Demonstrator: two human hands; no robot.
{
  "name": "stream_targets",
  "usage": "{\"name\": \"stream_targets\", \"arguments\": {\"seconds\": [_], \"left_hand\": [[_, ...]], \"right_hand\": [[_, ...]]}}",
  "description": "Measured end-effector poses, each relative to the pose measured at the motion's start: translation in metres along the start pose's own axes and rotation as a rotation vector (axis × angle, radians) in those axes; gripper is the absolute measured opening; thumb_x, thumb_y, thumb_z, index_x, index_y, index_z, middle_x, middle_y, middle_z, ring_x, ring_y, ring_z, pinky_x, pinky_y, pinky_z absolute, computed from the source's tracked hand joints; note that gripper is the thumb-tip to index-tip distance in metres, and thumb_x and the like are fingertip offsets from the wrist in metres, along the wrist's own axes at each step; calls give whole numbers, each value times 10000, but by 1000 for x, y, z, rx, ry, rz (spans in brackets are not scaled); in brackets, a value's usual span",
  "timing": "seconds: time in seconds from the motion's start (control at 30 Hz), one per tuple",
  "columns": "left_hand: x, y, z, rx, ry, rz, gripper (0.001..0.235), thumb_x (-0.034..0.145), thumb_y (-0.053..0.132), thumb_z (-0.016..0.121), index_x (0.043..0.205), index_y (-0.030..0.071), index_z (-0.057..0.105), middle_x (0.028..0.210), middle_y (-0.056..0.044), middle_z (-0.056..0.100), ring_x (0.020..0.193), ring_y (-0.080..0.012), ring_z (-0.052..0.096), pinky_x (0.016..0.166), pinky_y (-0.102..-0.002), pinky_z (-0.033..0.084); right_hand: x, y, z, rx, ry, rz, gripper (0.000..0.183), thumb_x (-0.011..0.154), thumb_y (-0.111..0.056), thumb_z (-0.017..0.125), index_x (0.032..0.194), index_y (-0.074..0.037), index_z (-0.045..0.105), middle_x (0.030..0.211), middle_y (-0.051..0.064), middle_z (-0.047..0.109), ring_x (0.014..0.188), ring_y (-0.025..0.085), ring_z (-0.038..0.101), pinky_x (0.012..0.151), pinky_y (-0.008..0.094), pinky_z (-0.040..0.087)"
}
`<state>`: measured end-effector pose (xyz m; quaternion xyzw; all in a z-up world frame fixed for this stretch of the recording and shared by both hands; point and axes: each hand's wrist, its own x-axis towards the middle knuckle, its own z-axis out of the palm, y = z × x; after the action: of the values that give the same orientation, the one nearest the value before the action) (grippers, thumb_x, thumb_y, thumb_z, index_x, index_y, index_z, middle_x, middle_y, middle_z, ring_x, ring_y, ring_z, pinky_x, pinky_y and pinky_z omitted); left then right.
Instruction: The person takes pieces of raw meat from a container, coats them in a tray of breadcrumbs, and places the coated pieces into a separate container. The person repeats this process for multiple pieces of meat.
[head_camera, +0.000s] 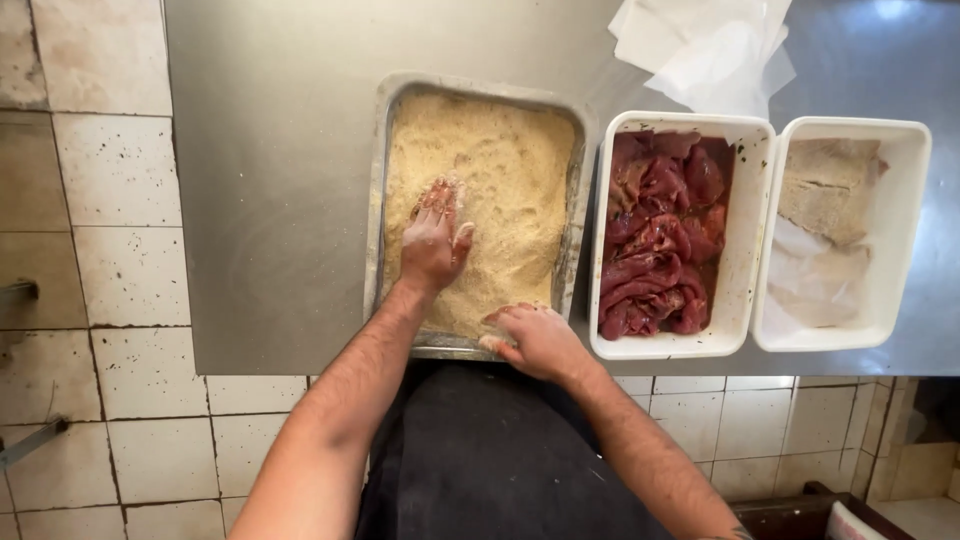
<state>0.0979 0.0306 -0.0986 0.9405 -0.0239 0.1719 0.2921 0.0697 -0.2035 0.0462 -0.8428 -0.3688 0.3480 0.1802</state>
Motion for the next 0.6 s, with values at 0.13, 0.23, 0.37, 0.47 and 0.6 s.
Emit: {"name": "stream_targets", "arguments": {"seconds": [0.13,0.23,0.37,0.47,0.6], "left_hand": [[4,47,-6,240,-243,18,949,908,668,516,1568,-1,383,1562,-287,436,1455,-428,420,1180,-551,318],[4,46,-4,247,-500,177,993,803,782,502,1527,103,467,1634,-128,385,1559,-294,249,1267,-503,132],[6,43,-4,232,-487,148,914,872,719,519,1564,131,414,1638,-99,375,1557,-268,242,1281,-489,104],[22,41,2,333,-188,137,677,933,538,497,1451,104,530,1414,-146,527,1292,-304,464,1016,-483,313],[74,41,-12,403,-238,-276,626,834,373,638,1365,44,600,1303,-153,624,1219,-323,564,915,-505,461]], "right_hand": [[5,20,19,20,110,-1,368,986,-496,525,1210,-237,662,1135,53,722,1125,307,676,933,487,532],[14,30,19,188,236,31,302,987,-449,575,1125,-224,722,1107,55,752,1106,306,696,922,461,549],[40,46,-2,332,438,130,317,963,-409,631,1147,-178,747,1085,134,750,1100,363,690,944,478,545],[66,43,-53,365,478,234,459,916,-295,676,1313,-69,629,1261,242,636,1242,432,588,1064,528,462],[132,94,-73,565,435,548,931,793,-377,773,1575,-75,367,1533,215,461,1433,360,467,1223,474,363]]}}
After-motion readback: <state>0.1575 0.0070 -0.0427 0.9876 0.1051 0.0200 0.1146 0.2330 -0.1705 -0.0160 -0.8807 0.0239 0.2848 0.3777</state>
